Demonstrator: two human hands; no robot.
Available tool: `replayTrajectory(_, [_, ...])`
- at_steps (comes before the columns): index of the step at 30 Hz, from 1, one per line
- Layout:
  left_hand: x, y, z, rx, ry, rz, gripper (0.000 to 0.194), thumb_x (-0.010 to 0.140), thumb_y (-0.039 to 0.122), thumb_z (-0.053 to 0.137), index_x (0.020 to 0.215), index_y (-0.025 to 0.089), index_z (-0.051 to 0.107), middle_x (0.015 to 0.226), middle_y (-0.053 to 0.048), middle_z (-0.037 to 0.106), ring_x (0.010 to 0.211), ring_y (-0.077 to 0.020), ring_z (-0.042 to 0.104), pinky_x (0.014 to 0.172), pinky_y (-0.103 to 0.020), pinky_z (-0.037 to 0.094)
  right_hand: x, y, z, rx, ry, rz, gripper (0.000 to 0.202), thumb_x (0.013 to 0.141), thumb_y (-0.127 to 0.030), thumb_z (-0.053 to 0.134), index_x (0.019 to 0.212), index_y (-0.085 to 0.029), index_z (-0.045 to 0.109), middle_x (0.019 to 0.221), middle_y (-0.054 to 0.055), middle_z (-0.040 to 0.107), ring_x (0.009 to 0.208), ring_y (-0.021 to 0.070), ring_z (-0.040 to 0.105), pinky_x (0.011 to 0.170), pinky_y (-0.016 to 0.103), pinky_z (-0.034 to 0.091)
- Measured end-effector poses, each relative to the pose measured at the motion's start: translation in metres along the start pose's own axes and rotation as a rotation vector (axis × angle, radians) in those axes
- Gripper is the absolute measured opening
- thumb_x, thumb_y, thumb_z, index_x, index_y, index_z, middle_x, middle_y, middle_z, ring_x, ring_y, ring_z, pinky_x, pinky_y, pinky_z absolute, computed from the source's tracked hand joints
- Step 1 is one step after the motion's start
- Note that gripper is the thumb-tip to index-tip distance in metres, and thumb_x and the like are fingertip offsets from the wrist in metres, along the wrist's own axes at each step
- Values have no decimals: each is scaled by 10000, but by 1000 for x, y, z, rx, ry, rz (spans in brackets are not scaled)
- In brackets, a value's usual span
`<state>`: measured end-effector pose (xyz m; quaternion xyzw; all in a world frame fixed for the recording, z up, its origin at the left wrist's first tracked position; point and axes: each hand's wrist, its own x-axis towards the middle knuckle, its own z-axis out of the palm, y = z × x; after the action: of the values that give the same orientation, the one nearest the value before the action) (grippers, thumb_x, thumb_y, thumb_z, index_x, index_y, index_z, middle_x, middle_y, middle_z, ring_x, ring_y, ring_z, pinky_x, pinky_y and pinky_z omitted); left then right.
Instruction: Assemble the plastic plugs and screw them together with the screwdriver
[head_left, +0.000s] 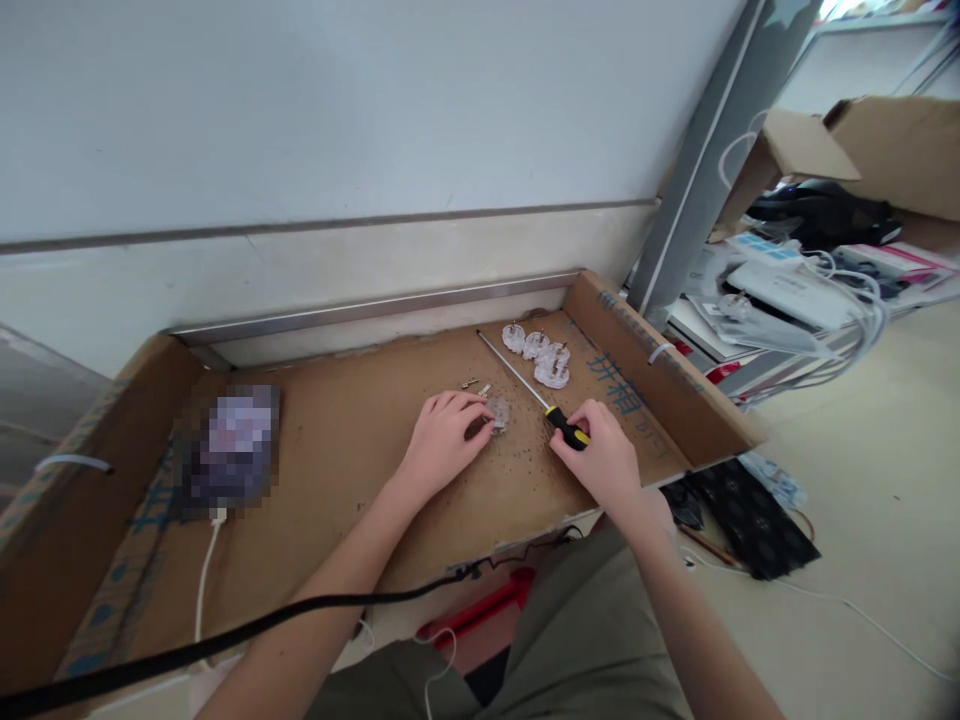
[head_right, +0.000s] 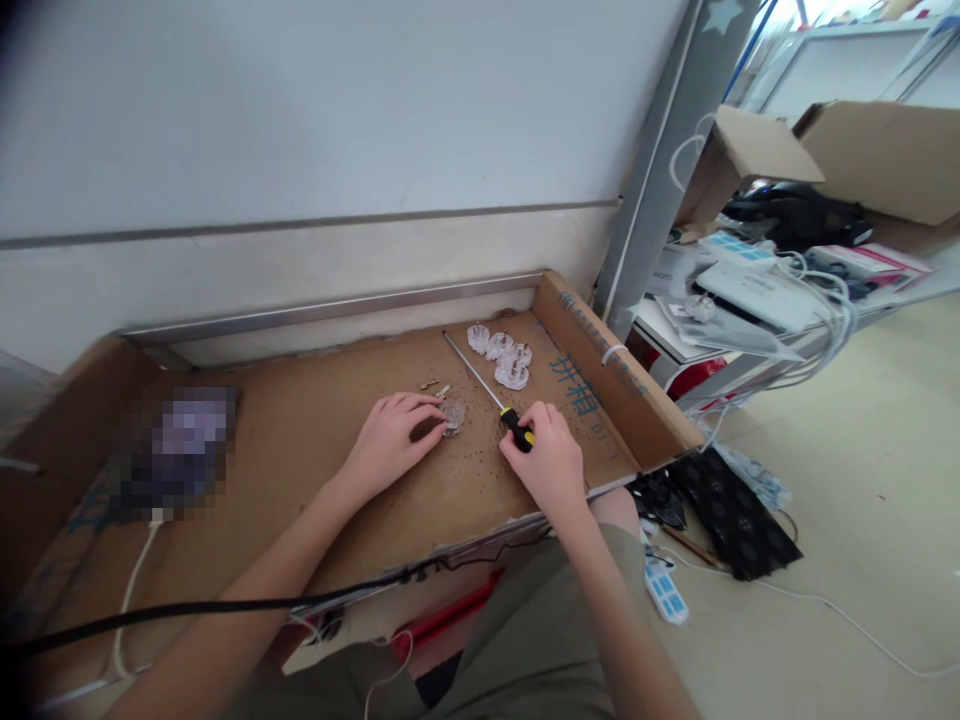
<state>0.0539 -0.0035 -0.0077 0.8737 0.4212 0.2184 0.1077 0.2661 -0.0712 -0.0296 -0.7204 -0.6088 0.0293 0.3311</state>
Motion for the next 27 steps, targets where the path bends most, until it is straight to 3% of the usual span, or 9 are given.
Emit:
replayTrajectory(8, [-1,2,0,39,-15,-56,170,884,324,518,901,220,652,986,-37,640,944,-223,542,838,-381,405,1,-2,-1,-20,-7,-19,147,756,-301,538,798,-204,436,819,20,516,793,167,518,661,272,389])
replayTrajectory(12, [-1,1,1,48,-22,-57,177,885,332,519,890,212,648,941,-39,632,917,-222,536,820,-372,408,-6,1,-5,-27,-20,-81,170,749,-265,545,897,-192,503,910,67,534,877,215,522,750,338,429])
replayTrajectory(15, [-1,1,2,37,-26,-52,178,884,339,520,872,214,647,937,-35,633,919,-219,533,824,-369,403,-19,7,-16,14,-31,-167,265,753,-218,553,1016,-200,545,986,79,554,942,213,539,822,357,454])
replayTrajectory(18, [0,2,0,21,-45,-62,174,884,340,520,868,218,644,928,-23,643,920,-214,531,829,-363,394,-29,6,-41,75,24,-235,242,770,-203,569,1012,-218,564,986,56,583,941,176,567,863,339,470])
replayTrajectory(21, [1,2,-1,15,-43,-62,166,885,334,521,870,219,640,922,-15,651,920,-207,530,838,-355,382,-24,-9,-77,145,226,-274,323,726,-186,647,1037,-219,565,1013,53,603,952,176,585,869,354,480])
replayTrajectory(23, [0,2,-1,17,-32,-53,163,885,330,521,863,216,636,911,-11,654,914,-202,532,846,-353,375,-11,-28,-98,327,530,-291,464,637,-130,722,1072,-198,573,992,62,615,910,197,623,824,377,507])
replayTrajectory(25, [0,2,-1,11,-39,-41,161,884,329,523,854,213,631,897,-8,657,901,-199,534,842,-349,373,8,-50,-110,482,756,-424,547,537,-105,773,1044,-177,580,965,52,588,812,201,649,735,380,528])
replayTrajectory(27, [-1,2,-1,-1,-58,-25,158,881,329,527,848,212,629,881,-7,659,886,-196,535,833,-343,374,25,-72,-113,607,876,-428,386,630,-178,726,979,-168,563,875,24,562,708,174,643,649,370,524])
